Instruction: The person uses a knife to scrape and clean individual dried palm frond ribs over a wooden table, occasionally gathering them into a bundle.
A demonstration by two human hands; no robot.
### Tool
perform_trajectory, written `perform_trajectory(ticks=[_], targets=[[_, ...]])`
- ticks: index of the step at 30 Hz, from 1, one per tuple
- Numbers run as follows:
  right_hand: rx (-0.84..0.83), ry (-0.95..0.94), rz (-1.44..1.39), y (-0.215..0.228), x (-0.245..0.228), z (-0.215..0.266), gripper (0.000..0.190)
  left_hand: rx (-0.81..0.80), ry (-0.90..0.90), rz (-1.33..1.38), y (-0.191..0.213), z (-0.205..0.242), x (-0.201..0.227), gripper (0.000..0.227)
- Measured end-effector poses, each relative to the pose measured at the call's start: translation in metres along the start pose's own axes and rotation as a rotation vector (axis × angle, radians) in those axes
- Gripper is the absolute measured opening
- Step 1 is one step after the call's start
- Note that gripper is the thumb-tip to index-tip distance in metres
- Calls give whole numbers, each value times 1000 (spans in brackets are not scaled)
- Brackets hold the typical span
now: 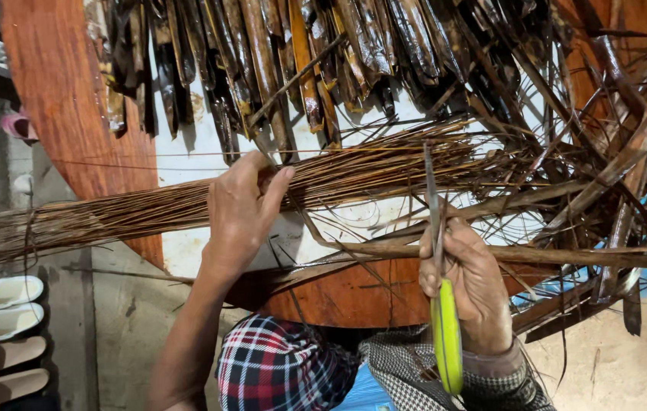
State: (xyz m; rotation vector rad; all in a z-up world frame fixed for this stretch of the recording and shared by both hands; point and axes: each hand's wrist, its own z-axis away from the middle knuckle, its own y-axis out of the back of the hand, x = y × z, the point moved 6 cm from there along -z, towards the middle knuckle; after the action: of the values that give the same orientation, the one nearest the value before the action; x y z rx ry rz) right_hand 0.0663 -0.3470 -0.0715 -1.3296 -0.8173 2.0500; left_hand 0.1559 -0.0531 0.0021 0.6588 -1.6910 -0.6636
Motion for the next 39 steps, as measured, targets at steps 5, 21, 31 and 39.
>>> perform_trajectory(ticks=[5, 21, 31, 39], targets=[[-4, 39, -40, -7, -9, 3, 12, 37, -1, -51, -23, -4, -12, 15], [-192, 119, -135, -33, -29, 48, 54, -470, -261, 769, -179, 24, 105, 39], [-195, -130, -225, -38, -16, 38, 64, -882, -557, 491, -103, 74, 129, 23], [-46, -62, -302, -1, -22, 41, 44, 66, -573, -388, -36, 25, 62, 25]])
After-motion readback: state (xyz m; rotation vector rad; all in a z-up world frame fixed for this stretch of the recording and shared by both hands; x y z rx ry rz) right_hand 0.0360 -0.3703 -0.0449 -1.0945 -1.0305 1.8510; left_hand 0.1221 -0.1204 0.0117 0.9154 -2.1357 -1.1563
